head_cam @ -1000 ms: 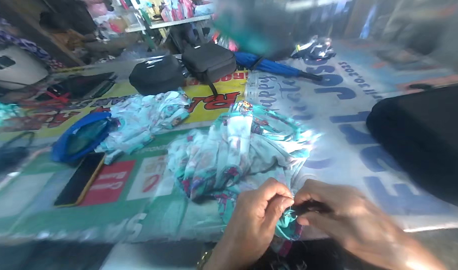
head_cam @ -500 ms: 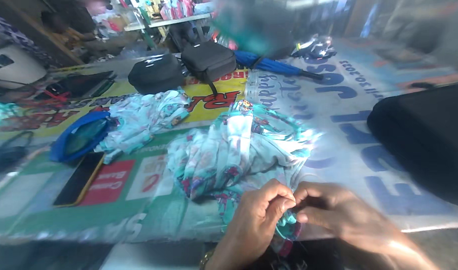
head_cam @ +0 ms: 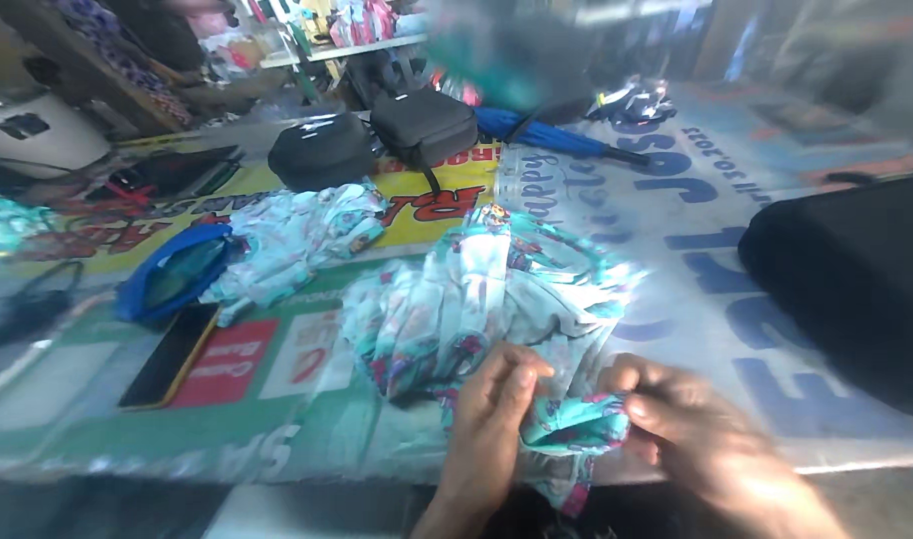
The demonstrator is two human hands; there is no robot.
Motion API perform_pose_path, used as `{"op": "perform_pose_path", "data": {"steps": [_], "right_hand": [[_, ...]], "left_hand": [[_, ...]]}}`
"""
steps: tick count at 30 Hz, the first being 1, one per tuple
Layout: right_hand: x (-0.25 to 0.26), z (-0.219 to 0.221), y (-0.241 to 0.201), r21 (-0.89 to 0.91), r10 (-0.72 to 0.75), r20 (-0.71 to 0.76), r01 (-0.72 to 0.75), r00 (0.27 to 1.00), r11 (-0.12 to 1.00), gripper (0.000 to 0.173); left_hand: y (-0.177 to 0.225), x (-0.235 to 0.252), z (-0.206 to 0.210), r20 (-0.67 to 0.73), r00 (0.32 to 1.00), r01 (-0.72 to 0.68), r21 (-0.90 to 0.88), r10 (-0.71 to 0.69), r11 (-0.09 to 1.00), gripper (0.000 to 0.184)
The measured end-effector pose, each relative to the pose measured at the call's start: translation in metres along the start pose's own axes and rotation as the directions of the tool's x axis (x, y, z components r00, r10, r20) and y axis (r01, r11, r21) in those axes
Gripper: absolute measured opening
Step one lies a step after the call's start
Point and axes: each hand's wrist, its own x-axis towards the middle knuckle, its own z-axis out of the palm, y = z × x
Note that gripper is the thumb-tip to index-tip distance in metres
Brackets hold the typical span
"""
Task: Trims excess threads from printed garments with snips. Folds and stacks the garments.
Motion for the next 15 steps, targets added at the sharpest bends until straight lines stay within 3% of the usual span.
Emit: {"op": "perform_pose_path", "data": {"steps": [5,10,15], "right_hand": [[0.001,0.002,-0.001,-0.106,-0.010,0.003,0.010,1.000,0.994,0.012],[0.002,0.005,-0.003,-0.188,0.004,-0.027,-0.009,1.000,0.982,0.011],[0.000,0.008,-0.004,-0.137,0.067,-0.068,-0.076,0.995,0.988,0.009]], "left_hand": [[0.007,-0.002,0.006,0.196,0.978,-0.108,0.214,0.066,0.971,0.031],[0.006,-0.002,0.012,0.186,0.975,-0.165,0.258,0.119,0.952,0.008],[0.001,-0.001,0.013,0.180,0.970,-0.215,0.326,0.163,0.921,0.018]]}}
